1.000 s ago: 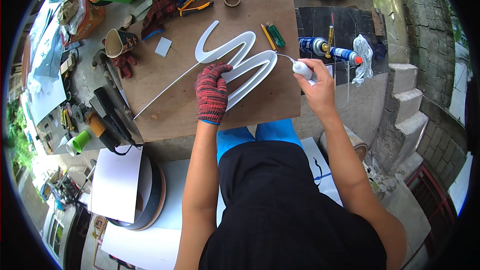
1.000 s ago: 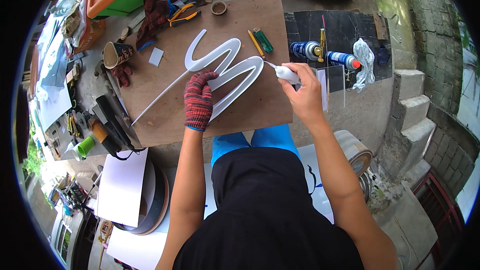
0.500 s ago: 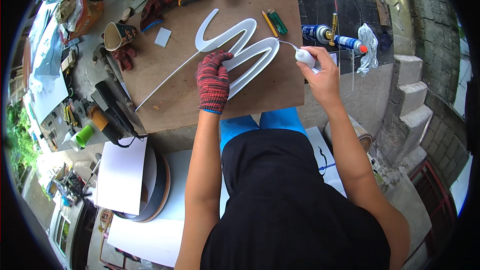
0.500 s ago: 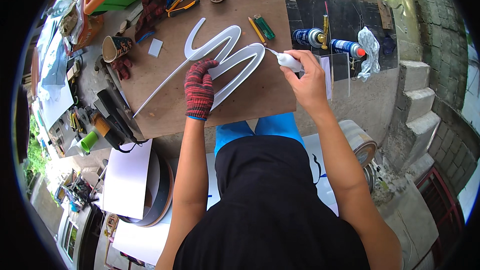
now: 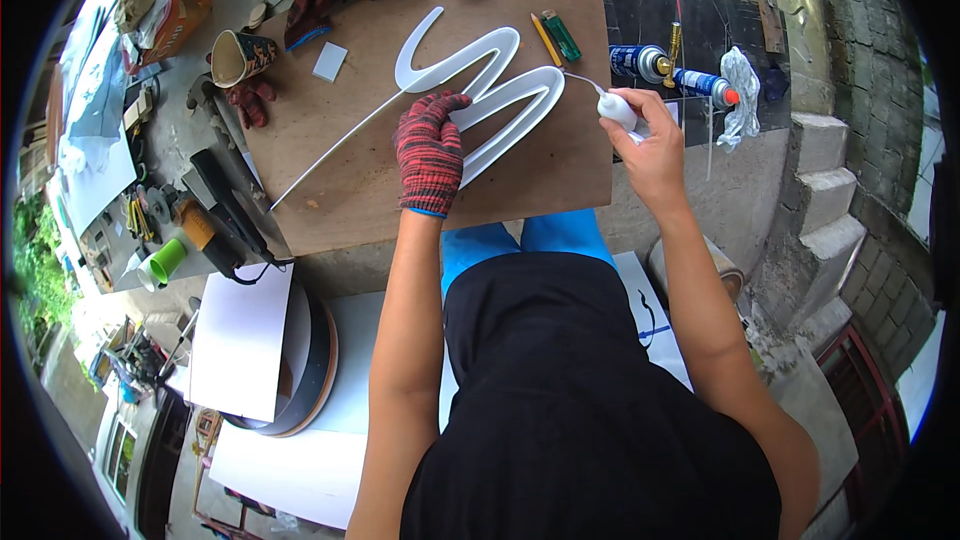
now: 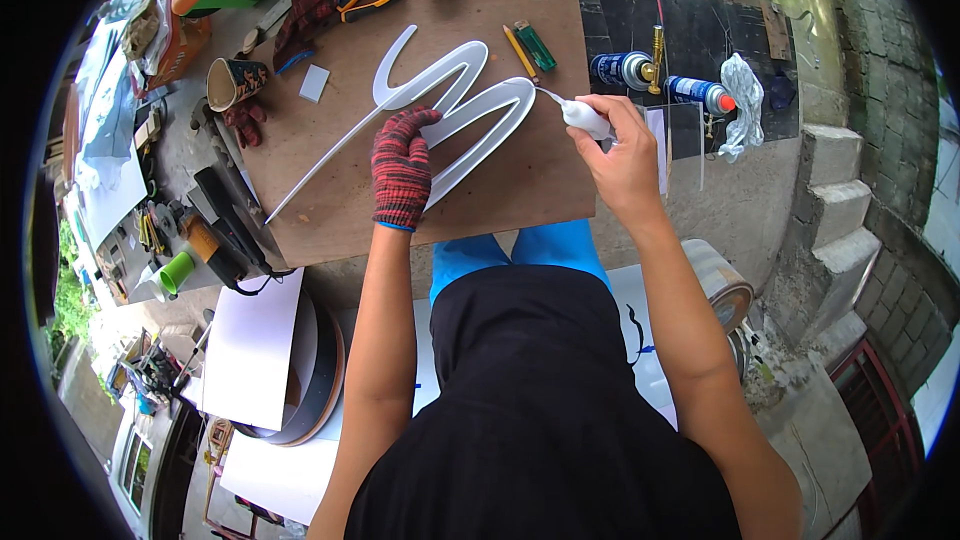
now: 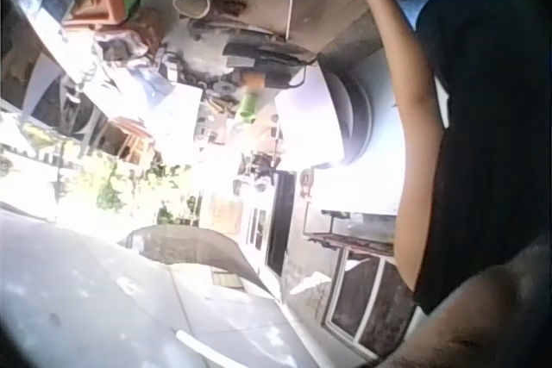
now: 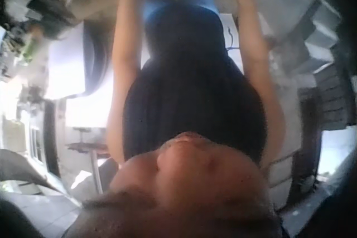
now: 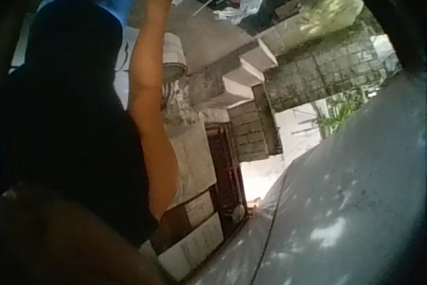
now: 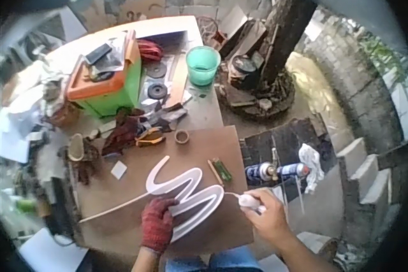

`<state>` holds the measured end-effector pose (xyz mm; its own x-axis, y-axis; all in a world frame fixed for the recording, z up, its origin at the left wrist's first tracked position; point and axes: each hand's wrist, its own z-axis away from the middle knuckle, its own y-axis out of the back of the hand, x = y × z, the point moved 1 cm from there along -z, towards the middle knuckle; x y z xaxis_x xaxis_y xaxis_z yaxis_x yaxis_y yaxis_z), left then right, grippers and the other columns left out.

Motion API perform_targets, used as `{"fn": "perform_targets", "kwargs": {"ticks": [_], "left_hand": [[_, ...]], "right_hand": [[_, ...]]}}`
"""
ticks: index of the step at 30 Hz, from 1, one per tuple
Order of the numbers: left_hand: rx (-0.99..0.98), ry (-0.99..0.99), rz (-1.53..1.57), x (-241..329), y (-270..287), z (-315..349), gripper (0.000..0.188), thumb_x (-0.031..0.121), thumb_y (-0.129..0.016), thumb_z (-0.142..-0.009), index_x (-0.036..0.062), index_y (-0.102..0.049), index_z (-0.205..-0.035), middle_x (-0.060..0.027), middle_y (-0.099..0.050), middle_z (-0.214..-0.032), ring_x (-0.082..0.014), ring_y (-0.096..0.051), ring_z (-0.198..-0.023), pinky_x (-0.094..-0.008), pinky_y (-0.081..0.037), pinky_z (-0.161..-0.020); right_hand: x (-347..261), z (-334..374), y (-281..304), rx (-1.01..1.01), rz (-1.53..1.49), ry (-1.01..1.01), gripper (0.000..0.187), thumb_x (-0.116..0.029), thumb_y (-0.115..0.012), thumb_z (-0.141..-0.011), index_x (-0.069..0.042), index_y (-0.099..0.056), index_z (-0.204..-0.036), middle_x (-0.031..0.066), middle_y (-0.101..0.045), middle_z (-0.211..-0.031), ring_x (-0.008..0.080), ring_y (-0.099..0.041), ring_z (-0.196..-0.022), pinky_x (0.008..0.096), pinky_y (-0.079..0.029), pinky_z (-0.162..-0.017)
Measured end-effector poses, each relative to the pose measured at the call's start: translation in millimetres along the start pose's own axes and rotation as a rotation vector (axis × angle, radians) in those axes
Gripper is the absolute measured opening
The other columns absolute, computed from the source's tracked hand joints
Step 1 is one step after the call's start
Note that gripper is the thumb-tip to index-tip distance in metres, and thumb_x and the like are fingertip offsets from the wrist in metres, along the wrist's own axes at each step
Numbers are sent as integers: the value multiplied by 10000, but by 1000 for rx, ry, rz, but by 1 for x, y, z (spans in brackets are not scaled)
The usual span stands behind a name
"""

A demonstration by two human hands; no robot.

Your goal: Applying adhesive/glue to the edges of a 3D sign letter on a workbench.

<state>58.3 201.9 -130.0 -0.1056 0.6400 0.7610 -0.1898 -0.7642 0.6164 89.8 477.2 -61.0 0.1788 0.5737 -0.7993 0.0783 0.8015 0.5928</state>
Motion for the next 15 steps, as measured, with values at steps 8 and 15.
{"fn": "perform_targets", "kwargs": {"ticks": [8, 15], "left_hand": [[-17, 26, 4, -5, -1, 0, 376, 7, -588, -878, 213, -763, -1139, -91, -702, -1237, -339, -610, -1187, -477, -448, -1081], [13, 0, 0, -3, -2, 2, 359, 11, -587, -885, 201, -754, -1139, -101, -703, -1230, -343, -620, -1147, -484, -460, -1058]], "right_hand": [[-1, 2, -1, 2, 5, -6, 307, -25, -793, -839, -36, -702, -1132, 91, -702, -1088, 234, -683, -990, 332, -525, -851], [-1, 3, -2, 2, 4, -12, 309, -27, -794, -837, -38, -703, -1132, 91, -703, -1086, 234, -680, -994, 333, -523, -861]]}}
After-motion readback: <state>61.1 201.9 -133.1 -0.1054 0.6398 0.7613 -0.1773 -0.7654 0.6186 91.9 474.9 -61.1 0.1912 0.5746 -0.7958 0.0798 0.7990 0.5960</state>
